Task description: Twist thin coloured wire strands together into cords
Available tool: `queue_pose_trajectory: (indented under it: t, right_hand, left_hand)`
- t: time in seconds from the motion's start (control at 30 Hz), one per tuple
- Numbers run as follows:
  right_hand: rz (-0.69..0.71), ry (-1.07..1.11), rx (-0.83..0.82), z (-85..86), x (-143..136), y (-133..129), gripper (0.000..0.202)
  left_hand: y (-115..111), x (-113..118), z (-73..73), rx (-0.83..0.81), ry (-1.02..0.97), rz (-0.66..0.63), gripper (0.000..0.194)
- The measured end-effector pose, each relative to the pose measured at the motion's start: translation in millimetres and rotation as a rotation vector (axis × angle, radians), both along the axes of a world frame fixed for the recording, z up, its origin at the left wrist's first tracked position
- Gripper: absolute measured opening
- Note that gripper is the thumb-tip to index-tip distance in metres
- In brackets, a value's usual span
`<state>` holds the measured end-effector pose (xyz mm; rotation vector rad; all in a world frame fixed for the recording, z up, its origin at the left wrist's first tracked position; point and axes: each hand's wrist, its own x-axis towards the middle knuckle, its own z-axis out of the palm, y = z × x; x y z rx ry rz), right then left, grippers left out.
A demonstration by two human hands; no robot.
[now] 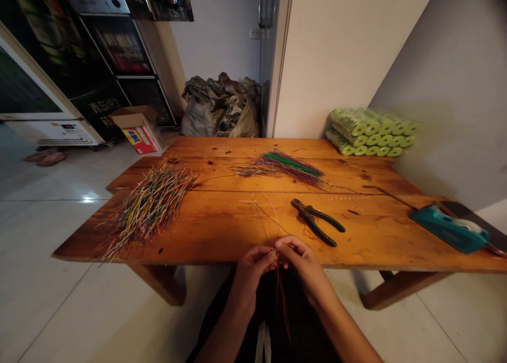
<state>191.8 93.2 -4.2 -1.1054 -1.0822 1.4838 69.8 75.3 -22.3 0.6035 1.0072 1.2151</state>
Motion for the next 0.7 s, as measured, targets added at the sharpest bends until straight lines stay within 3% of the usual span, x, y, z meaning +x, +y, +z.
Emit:
queue_pose_trajectory:
  t: [0.7]
  right_hand:
    - [0.005, -0.033, -0.051, 3.2, -3.4, 0.1, 0.03]
  left_hand:
    - [0.6, 1.0, -2.3, 0.049, 0.085, 0.05, 0.011]
